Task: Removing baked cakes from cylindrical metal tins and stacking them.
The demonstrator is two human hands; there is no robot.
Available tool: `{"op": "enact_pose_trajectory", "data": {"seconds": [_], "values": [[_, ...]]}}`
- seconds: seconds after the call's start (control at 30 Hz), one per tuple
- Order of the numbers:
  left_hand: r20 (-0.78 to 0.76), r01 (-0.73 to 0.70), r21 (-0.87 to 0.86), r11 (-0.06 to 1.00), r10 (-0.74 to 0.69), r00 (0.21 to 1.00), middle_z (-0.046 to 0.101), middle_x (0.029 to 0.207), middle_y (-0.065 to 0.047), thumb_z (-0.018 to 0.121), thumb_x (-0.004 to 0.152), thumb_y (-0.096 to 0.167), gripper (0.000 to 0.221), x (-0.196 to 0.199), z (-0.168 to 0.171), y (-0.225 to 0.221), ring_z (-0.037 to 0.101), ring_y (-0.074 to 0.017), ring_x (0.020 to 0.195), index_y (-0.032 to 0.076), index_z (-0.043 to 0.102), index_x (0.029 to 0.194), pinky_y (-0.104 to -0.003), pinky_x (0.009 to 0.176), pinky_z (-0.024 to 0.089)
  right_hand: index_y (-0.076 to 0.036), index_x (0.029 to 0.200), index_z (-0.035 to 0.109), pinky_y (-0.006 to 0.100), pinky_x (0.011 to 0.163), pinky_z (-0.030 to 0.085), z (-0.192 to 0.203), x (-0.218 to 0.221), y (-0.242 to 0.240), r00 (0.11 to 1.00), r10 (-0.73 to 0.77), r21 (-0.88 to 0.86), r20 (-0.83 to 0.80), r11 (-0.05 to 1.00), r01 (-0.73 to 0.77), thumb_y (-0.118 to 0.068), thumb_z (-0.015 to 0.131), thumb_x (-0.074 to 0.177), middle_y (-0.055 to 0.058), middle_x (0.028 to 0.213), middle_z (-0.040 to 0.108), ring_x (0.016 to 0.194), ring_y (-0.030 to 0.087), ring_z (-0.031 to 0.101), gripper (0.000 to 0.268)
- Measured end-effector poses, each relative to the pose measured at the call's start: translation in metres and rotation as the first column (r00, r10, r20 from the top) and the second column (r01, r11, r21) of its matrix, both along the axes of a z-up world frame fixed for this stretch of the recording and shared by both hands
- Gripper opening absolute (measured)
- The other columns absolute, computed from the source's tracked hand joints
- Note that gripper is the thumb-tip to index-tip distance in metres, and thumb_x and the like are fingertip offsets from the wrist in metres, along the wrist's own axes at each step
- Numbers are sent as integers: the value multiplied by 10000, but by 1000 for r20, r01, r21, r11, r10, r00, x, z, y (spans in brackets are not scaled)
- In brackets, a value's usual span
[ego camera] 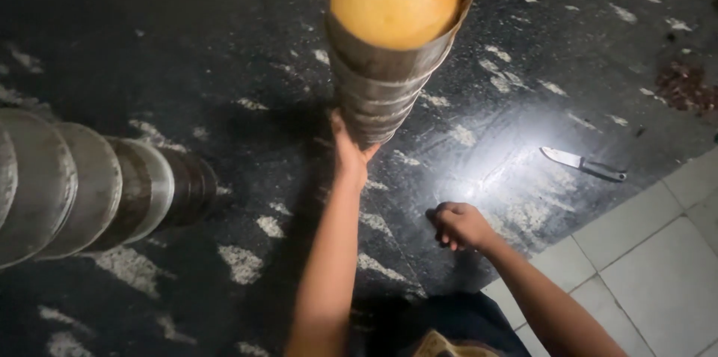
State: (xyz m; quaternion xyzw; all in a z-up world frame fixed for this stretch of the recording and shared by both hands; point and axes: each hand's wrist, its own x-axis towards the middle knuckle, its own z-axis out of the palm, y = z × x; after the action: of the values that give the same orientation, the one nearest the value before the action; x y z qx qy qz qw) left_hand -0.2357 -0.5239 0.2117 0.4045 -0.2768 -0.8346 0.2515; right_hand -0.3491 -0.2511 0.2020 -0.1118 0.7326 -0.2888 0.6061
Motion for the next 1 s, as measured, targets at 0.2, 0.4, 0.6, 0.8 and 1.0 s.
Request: {"op": "enact_pose_trajectory", "data": {"seconds": [0.2, 0.4, 0.6, 0.8, 1.0], "values": [[-25, -12, 33, 999, 13, 1000, 198, 1679, 38, 430, 794, 814, 998, -54, -13, 1, 323, -239, 1500, 345, 121, 1619, -564, 1126, 437, -32, 874, 691, 322, 380, 453, -3, 0, -2, 1000, -9, 37, 1, 999, 9, -321, 571, 949, 99, 627, 673, 424, 176, 590, 322], [-48, 43, 4, 999, -42, 998, 231, 1671, 18, 458, 801, 800, 1001, -98, -10, 2, 309, -239, 1489, 321, 164, 1629, -557, 1120, 390, -33, 873, 696, 329, 383, 477, -4, -1, -2, 1000, -6, 50, 7, 999, 6, -313, 559, 950, 108, 622, 679, 424, 182, 603, 321], [-152, 22, 93, 995, -7, 988, 291, 1664, 4, 489, 867, 757, 938, -135, -31, 8, 311, -243, 1527, 296, 201, 1631, -527, 1170, 342, -2, 858, 672, 334, 376, 495, -33, -6, 11, 1000, 23, -30, 4, 999, -23, -272, 507, 958, 121, 634, 705, 424, 192, 635, 332], [83, -6, -140, 990, 18, 996, 427, 1575, -73, 526, 953, 488, 636, -85, -54, 19, 420, -229, 1404, 156, 458, 1490, -519, 1114, 385, -38, 897, 674, 332, 384, 487, -9, -2, 0, 1000, -30, 89, 8, 996, 29, -279, 521, 955, 116, 647, 702, 426, 191, 619, 291], [643, 210, -753, 624, 627, 440, 679, 1228, -177, 465, 1033, 98, 294, 118, -10, 20, 614, -329, 1155, 3, 726, 1129, -439, 1039, 452, -16, 885, 682, 335, 397, 493, -17, -4, 7, 999, -28, 8, 21, 1000, 28, -283, 529, 964, 110, 645, 698, 443, 185, 639, 317]]}}
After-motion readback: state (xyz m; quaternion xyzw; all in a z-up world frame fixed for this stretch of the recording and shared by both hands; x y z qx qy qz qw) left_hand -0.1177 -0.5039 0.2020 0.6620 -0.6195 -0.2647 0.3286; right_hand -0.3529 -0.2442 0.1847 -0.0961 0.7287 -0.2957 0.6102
